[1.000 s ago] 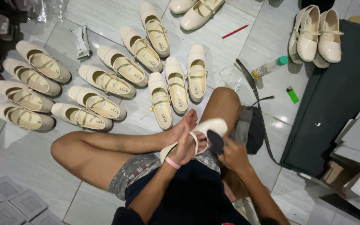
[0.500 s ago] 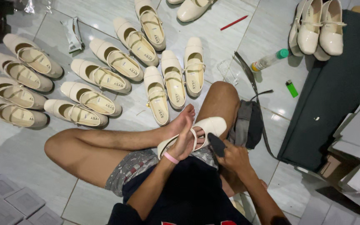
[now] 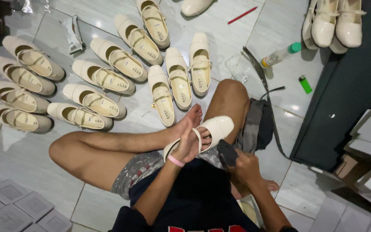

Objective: The person sits on the floor and wipes the exterior of several white shoes using a dark cloth. They handle the shoes one at a time, turning them over to clean different sides, and place them back on the floor after cleaning.

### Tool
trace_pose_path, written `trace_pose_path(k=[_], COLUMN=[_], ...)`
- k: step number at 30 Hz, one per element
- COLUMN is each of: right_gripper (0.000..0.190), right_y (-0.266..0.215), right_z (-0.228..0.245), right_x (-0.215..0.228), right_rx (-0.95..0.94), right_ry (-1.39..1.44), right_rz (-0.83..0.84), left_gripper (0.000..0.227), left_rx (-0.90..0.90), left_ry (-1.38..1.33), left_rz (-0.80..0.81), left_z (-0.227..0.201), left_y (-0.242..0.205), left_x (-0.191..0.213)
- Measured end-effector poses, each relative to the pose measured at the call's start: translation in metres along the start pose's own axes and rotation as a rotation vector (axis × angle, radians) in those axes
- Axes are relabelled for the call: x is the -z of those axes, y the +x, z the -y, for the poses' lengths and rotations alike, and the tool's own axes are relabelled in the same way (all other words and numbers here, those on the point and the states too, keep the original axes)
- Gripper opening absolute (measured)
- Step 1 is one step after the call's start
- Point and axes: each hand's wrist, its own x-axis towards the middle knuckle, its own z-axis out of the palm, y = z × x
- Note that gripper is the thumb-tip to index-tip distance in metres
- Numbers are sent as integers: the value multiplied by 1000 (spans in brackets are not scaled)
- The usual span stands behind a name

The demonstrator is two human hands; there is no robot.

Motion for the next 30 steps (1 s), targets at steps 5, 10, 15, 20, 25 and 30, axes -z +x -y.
trace_pose_path(k=[5, 10, 15, 20, 25, 30], right_gripper=[29, 33, 29, 41, 25, 40], right_y=[27, 56, 29, -11, 21, 63], right_z=[2, 5, -3, -27, -26, -4], right_x=[-13, -21, -31, -33, -15, -8], right_rx=[120, -61, -45, 20, -83, -106], right_ry=[-68, -137, -133, -21, 22, -101], right_rz=[-133, 31, 145, -19, -258, -164], left_gripper=[110, 108, 116, 121, 120, 114], left_rx=[-90, -100, -94, -55, -114, -95], left_ry=[-72, 95, 47, 66, 50, 60], left_rz=[146, 61, 42, -24, 18, 1], left_z=[5, 12, -4, -12, -16, -9], left_y=[-1, 0, -5, -12, -11, -15], left_x=[4, 2, -13, -19, -19, -21])
